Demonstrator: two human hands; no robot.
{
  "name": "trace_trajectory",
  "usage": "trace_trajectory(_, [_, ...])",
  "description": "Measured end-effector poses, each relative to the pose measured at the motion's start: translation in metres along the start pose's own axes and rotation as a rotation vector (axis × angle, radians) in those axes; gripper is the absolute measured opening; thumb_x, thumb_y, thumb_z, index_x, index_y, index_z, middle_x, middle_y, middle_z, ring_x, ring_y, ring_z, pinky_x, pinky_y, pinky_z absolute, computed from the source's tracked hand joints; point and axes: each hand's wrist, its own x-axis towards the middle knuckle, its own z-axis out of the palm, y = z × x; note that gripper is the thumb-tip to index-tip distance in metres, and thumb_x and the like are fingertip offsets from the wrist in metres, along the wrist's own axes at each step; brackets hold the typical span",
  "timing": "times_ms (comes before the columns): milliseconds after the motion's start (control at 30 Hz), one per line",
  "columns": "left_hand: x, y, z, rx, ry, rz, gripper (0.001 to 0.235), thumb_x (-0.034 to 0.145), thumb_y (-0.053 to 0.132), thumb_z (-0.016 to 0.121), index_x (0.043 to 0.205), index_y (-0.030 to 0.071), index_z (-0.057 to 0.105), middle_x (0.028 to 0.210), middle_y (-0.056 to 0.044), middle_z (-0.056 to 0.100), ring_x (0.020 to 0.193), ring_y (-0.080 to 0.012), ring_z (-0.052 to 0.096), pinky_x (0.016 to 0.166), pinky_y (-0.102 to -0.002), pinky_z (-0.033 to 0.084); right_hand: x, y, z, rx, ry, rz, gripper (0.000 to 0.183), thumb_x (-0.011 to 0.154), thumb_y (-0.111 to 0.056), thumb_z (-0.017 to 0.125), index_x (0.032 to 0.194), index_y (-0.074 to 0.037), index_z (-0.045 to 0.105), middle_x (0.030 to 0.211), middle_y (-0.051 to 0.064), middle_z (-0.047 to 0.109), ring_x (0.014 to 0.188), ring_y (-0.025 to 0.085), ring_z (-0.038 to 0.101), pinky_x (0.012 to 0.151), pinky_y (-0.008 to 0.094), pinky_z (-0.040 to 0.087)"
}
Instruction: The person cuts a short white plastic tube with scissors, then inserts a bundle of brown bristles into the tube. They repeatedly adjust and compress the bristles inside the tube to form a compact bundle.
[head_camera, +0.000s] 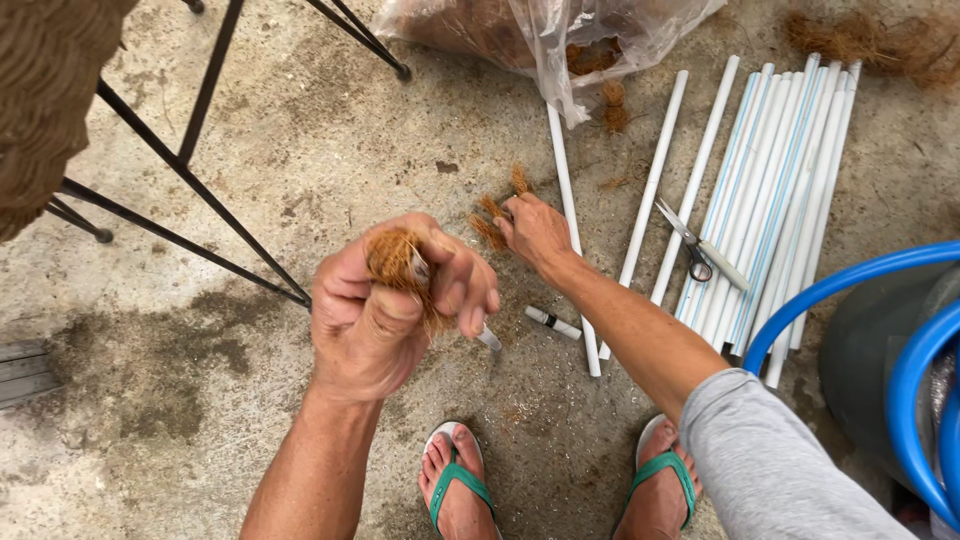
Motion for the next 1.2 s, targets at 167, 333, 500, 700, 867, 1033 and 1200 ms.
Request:
trace_trajectory(167, [-0.007, 0.001, 0.002, -0.024, -0.011, -0.018, 0.038, 0.104, 0.034, 0.076, 0.12, 0.001, 0.068, 0.086, -0.01, 0.066, 0.075, -0.02, 0.067, 0.078, -0.044, 0.059, 0.004, -0.002, 0.005, 0.005, -0.072, 0.088, 0.024, 0.092, -0.024, 0.073, 0.108, -0.007, 0.074, 0.106, 0.016, 0.071, 0.093, 0.034, 0.069, 0.083, 0.048, 0.055])
trace_trajectory(333, [-0.009, -0.004, 0.002, -0.025, -0.057, -0.041, 0.039, 0.104, 0.034, 0.077, 0.119, -0.002, 0.069, 0.087, -0.01, 0.066, 0.077, -0.0208, 0.068, 0.074, -0.038, 0.06, 0.01, -0.016, -0.034, 0.543, -0.075, 0.182, 0.028, 0.09, -0.023, 0.074, 0.108, -0.001, 0.074, 0.096, 0.011, 0.076, 0.081, 0.019, 0.071, 0.074, 0.036, 0.057])
trace_trajectory(500, [-0.006, -0.005, 0.009, -0.023, -0.065, -0.068, 0.046, 0.103, 0.034, 0.076, 0.129, -0.003, 0.066, 0.091, -0.009, 0.067, 0.083, -0.0176, 0.067, 0.075, -0.033, 0.059, -0.018, -0.05, -0.145, 0.703, -0.115, 0.017, 0.025, 0.093, -0.021, 0.073, 0.109, -0.002, 0.073, 0.089, 0.008, 0.075, 0.072, 0.013, 0.067, 0.065, 0.027, 0.057])
trace_trajectory(700, [0.003, -0.021, 0.02, 0.027, -0.139, -0.046, 0.043, 0.105, 0.031, 0.072, 0.131, -0.002, 0.065, 0.1, -0.008, 0.07, 0.084, -0.0153, 0.07, 0.079, -0.033, 0.062, -0.091, -0.101, -0.263, 0.854, 0.085, -0.315, 0.024, 0.094, -0.01, 0.074, 0.114, -0.003, 0.061, 0.096, 0.012, 0.072, 0.084, 0.017, 0.076, 0.073, 0.031, 0.065])
trace_trajectory(867, [0.001, -0.034, 0.043, 0.137, -0.165, -0.059, 0.04, 0.107, 0.024, 0.069, 0.138, -0.001, 0.062, 0.103, -0.008, 0.072, 0.087, -0.013, 0.07, 0.081, -0.029, 0.061, -0.152, -0.124, -0.306, 0.883, 0.16, -0.622, 0.019, 0.099, 0.005, 0.072, 0.116, 0.001, 0.064, 0.115, 0.016, 0.072, 0.103, 0.019, 0.075, 0.086, 0.028, 0.067])
trace_trajectory(1033, [-0.002, -0.046, 0.072, 0.26, -0.118, -0.014, 0.044, 0.104, 0.017, 0.069, 0.143, 0.0, 0.059, 0.107, -0.006, 0.074, 0.091, -0.008, 0.069, 0.082, -0.025, 0.059, -0.188, -0.133, -0.325, 0.693, 0.202, -0.572, 0.022, 0.095, 0.011, 0.07, 0.116, 0.006, 0.068, 0.117, 0.018, 0.072, 0.106, 0.019, 0.074, 0.092, 0.028, 0.065])
trace_trajectory(1200, [-0.004, -0.051, 0.094, 0.446, -0.127, 0.036, 0.036, 0.103, 0.018, 0.07, 0.135, 0.001, 0.065, 0.093, -0.002, 0.074, 0.084, -0.0048, 0.068, 0.073, -0.022, 0.057, -0.208, -0.135, -0.339, 0.467, 0.249, -0.558, 0.025, 0.09, 0.01, 0.073, 0.113, 0.003, 0.07, 0.115, 0.016, 0.075, 0.1, 0.017, 0.075, 0.084, 0.026, 0.062])
